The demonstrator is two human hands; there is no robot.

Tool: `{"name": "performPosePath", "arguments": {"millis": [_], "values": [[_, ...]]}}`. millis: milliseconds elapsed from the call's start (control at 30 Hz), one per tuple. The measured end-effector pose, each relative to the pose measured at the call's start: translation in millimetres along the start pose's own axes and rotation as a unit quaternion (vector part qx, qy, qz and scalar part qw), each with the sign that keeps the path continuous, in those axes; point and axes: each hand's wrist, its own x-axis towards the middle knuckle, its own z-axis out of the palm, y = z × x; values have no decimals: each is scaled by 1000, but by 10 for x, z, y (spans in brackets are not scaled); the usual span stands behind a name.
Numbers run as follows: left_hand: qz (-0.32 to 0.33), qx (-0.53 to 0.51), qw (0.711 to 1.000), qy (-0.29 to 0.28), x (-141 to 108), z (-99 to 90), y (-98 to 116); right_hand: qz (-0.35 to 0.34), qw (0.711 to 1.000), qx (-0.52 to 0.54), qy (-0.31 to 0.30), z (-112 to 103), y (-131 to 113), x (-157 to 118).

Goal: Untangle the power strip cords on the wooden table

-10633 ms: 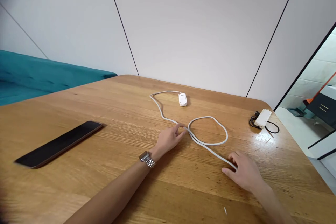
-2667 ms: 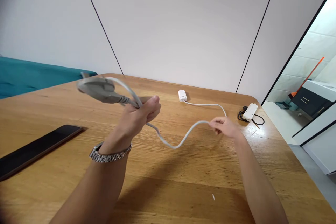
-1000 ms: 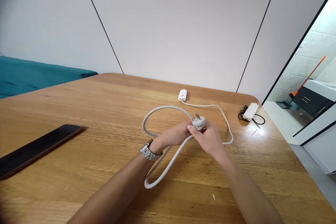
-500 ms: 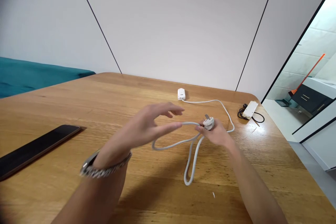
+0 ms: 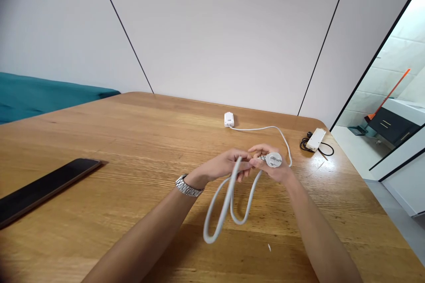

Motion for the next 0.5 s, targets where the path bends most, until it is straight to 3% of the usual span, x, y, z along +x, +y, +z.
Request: {"name": "performPosePath", "arguments": {"millis": [133, 333, 400, 500], "values": [[24, 15, 998, 63, -19, -36, 14, 22, 994, 99, 43, 39, 57, 17], [23, -73, 990, 122, 31, -119, -56, -27, 975, 178, 130, 68, 43, 40], [25, -34, 985, 165, 35, -169, -73, -27, 975, 174, 134, 70, 19, 38], [27, 130, 963, 235, 3, -251, -81, -11, 980, 154, 127, 89, -10, 33]]}}
